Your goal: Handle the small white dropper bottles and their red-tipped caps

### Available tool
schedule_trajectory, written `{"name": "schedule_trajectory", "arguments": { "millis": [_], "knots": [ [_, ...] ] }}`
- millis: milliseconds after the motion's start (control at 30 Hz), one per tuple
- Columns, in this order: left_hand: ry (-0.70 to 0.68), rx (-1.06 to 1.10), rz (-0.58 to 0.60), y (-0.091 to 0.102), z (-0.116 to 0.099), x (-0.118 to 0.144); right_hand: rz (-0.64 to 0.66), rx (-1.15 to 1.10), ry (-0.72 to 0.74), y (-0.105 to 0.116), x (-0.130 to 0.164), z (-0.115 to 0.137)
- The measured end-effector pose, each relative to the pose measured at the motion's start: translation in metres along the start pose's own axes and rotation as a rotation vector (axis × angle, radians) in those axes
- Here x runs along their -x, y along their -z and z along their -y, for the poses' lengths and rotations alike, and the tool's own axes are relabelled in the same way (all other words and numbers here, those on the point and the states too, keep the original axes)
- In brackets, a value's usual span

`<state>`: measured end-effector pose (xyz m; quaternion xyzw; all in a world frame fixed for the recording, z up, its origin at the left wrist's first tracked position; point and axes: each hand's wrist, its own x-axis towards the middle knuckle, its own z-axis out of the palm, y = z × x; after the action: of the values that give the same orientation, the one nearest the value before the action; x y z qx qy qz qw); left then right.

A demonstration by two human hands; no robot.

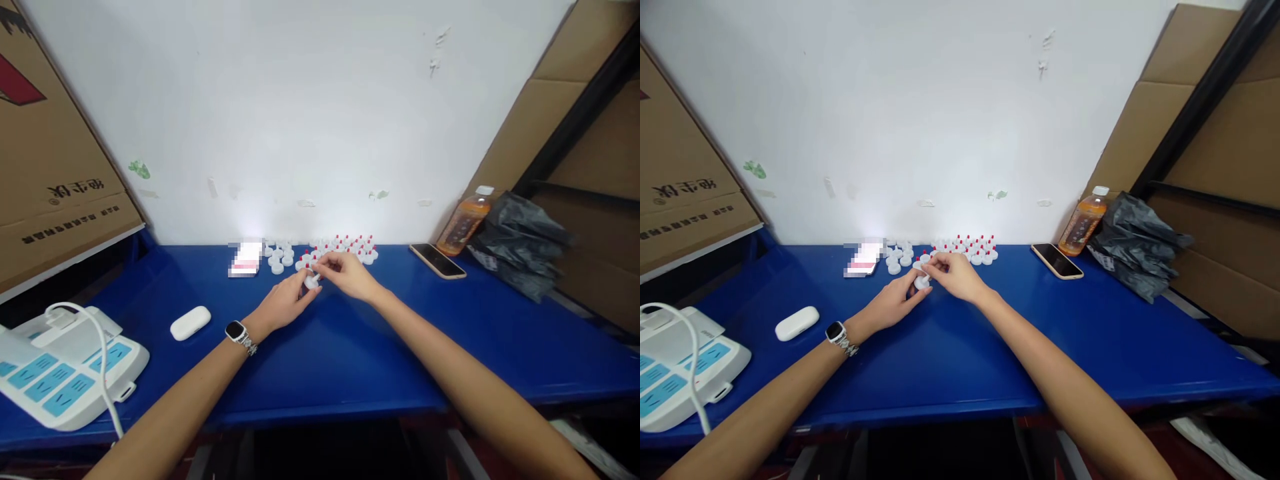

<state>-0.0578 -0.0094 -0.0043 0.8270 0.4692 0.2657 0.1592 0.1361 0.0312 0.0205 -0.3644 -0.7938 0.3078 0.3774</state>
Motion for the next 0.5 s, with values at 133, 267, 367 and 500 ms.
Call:
{"name": "schedule_trajectory", "arguments": {
  "millis": [133, 267, 367, 500],
  "knots": [
    [-0.007, -0.126, 0.027, -0.001, 0.001, 0.002, -0.057, 0.333, 0.098, 0.006, 0.005, -0.011],
    [0.003, -0.16, 0.063, 0.001, 0.003, 0.001, 0.041, 0.643, 0.122, 0.003, 0.007, -0.017],
    [0.02, -0.136, 0.075, 0.001, 0.004, 0.0, 0.089, 0.739, 0.105, -0.002, 0.006, -0.021],
    [0.028, -0.077, 0.086, 0.002, 0.005, -0.001, 0.086, 0.745, 0.104, -0.004, 0.003, -0.027]
  ]
}}
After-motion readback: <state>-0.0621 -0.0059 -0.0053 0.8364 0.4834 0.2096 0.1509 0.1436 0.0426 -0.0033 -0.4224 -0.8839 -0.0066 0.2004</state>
